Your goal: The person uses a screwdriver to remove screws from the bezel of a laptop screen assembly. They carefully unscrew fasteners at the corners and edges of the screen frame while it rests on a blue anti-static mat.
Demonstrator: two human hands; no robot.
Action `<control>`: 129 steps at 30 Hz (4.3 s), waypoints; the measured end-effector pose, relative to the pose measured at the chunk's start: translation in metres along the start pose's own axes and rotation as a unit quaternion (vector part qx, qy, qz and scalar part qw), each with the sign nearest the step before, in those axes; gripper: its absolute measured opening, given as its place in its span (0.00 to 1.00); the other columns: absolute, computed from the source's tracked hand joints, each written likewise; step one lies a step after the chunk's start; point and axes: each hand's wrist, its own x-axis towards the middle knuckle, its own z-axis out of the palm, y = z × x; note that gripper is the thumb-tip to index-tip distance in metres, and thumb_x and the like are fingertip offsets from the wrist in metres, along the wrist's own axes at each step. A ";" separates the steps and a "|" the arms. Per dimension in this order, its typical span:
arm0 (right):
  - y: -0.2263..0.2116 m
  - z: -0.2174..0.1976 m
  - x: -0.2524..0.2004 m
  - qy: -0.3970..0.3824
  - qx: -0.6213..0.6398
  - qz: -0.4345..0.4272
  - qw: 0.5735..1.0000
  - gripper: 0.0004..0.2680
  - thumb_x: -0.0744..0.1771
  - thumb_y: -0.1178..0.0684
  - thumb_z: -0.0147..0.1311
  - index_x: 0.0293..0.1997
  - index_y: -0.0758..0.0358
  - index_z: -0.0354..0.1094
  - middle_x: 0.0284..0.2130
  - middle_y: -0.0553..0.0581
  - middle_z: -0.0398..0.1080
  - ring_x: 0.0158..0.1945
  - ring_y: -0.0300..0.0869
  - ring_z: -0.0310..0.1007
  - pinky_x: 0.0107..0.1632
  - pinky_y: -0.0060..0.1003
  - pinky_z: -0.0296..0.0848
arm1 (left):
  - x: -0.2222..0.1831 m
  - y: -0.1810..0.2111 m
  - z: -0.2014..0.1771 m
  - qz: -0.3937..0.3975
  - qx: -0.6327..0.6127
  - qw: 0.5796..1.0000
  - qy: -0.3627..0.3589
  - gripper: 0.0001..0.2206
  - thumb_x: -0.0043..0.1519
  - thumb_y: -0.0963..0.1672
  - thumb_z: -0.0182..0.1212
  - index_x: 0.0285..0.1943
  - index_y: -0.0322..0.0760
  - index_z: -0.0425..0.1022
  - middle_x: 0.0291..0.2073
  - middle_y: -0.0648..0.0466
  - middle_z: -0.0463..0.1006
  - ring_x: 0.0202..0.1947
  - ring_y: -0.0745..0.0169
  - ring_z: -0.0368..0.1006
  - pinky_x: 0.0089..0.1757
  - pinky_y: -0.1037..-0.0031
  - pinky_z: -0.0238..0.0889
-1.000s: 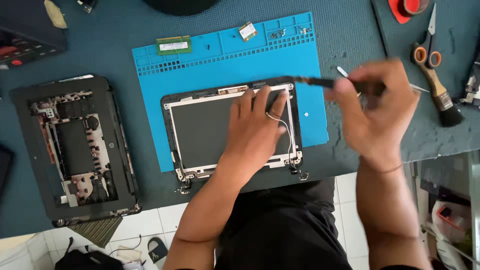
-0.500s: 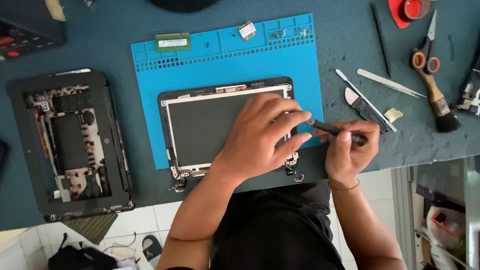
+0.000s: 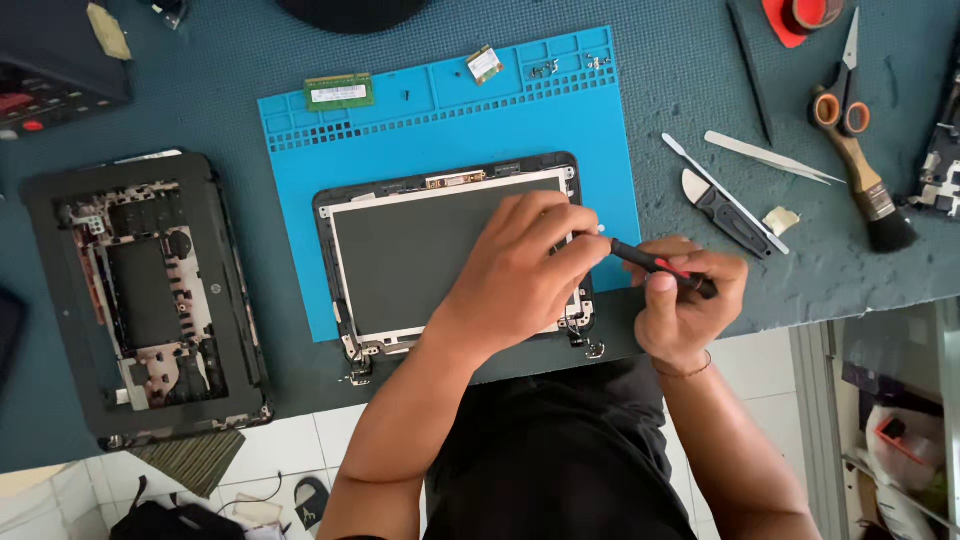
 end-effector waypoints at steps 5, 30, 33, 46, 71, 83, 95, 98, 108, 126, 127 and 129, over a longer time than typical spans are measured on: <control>-0.003 0.001 -0.006 -0.002 -0.029 -0.002 1.000 0.09 0.71 0.59 0.52 0.42 0.71 0.52 0.27 0.75 0.70 0.24 0.51 0.68 0.31 0.41 0.69 | 0.005 0.001 0.002 0.041 0.046 0.997 0.038 0.07 0.69 0.37 0.49 0.40 0.39 0.71 0.41 0.54 0.70 0.44 0.51 0.68 0.48 0.61 0.65; -0.059 -0.006 0.007 0.050 0.037 0.117 0.991 0.13 0.72 0.44 0.49 0.47 0.56 0.46 0.23 0.66 0.60 0.26 0.54 0.68 0.25 0.41 0.66 | 0.003 0.023 -0.014 -0.221 -0.434 0.866 0.111 0.03 0.66 0.39 0.65 0.46 0.35 0.80 0.39 0.48 0.84 0.43 0.59 0.80 0.48 0.72 0.76; -0.067 -0.002 0.014 0.045 -0.001 0.088 0.995 0.12 0.72 0.43 0.48 0.46 0.56 0.47 0.27 0.67 0.66 0.21 0.49 0.65 0.35 0.43 0.71 | 0.000 0.020 -0.013 -0.191 -0.457 0.862 0.108 0.03 0.65 0.38 0.65 0.45 0.32 0.79 0.40 0.46 0.83 0.43 0.56 0.79 0.46 0.71 0.75; -0.081 -0.012 0.005 0.030 0.119 0.171 0.978 0.13 0.71 0.43 0.52 0.47 0.53 0.47 0.31 0.68 0.68 0.26 0.51 0.67 0.30 0.41 0.70 | -0.004 0.017 -0.013 -0.116 -0.457 0.878 0.087 0.04 0.64 0.43 0.68 0.41 0.37 0.80 0.38 0.50 0.84 0.37 0.56 0.78 0.46 0.66 0.70; -0.110 -0.071 0.035 -0.236 -0.373 0.187 0.877 0.08 0.68 0.53 0.63 0.45 0.60 0.67 0.39 0.48 0.78 0.35 0.35 0.73 0.44 0.30 0.70 | -0.058 0.053 -0.020 -0.112 0.030 0.980 0.162 0.04 0.65 0.44 0.62 0.37 0.42 0.75 0.35 0.57 0.76 0.39 0.52 0.71 0.48 0.62 0.57; -0.106 -0.043 0.049 -0.342 -0.312 0.114 0.879 0.05 0.67 0.58 0.60 0.40 0.66 0.68 0.34 0.53 0.77 0.34 0.40 0.75 0.40 0.33 0.72 | -0.111 0.056 0.016 -0.108 0.174 0.979 -0.009 0.07 0.65 0.48 0.67 0.46 0.45 0.80 0.51 0.54 0.78 0.56 0.49 0.72 0.54 0.57 0.61; -0.109 -0.040 0.053 -0.360 -0.303 0.095 0.877 0.04 0.66 0.61 0.60 0.39 0.68 0.68 0.33 0.54 0.76 0.33 0.40 0.75 0.39 0.32 0.72 | -0.111 0.055 0.017 -0.101 0.191 0.976 0.001 0.06 0.66 0.47 0.67 0.44 0.44 0.80 0.50 0.55 0.79 0.54 0.52 0.73 0.52 0.60 0.65; -0.107 -0.043 0.048 -0.344 -0.312 0.122 0.877 0.05 0.67 0.59 0.61 0.40 0.68 0.68 0.34 0.53 0.77 0.34 0.38 0.75 0.40 0.31 0.72 | -0.112 0.055 0.018 -0.097 0.201 0.975 0.004 0.05 0.66 0.47 0.68 0.43 0.45 0.80 0.49 0.55 0.78 0.53 0.53 0.73 0.51 0.61 0.65; -0.107 -0.043 0.050 -0.353 -0.318 0.108 0.873 0.05 0.67 0.60 0.61 0.40 0.68 0.68 0.34 0.55 0.77 0.35 0.40 0.76 0.41 0.32 0.74 | -0.114 0.053 0.020 -0.091 0.190 0.978 0.002 0.07 0.64 0.45 0.71 0.48 0.45 0.80 0.50 0.54 0.78 0.53 0.50 0.72 0.50 0.59 0.65; -0.105 -0.050 0.054 -0.358 -0.334 0.105 0.866 0.05 0.67 0.60 0.62 0.39 0.67 0.68 0.34 0.54 0.77 0.33 0.40 0.74 0.40 0.33 0.71 | -0.113 0.052 0.019 -0.087 0.198 0.976 0.005 0.08 0.63 0.45 0.73 0.48 0.46 0.79 0.50 0.54 0.78 0.51 0.50 0.72 0.50 0.58 0.65; -0.106 -0.049 0.054 -0.358 -0.334 0.105 0.866 0.05 0.67 0.60 0.62 0.39 0.67 0.68 0.34 0.54 0.77 0.33 0.40 0.74 0.40 0.33 0.71 | -0.112 0.053 0.018 -0.087 0.198 0.976 0.005 0.08 0.63 0.45 0.73 0.48 0.46 0.79 0.50 0.54 0.78 0.51 0.50 0.72 0.50 0.58 0.65; -0.107 -0.047 0.054 -0.366 -0.342 0.127 0.856 0.05 0.66 0.59 0.62 0.41 0.65 0.69 0.35 0.53 0.77 0.34 0.40 0.76 0.42 0.34 0.71 | -0.110 0.053 0.017 -0.090 0.199 0.976 -0.001 0.06 0.65 0.45 0.70 0.47 0.46 0.80 0.50 0.55 0.77 0.51 0.50 0.72 0.50 0.58 0.64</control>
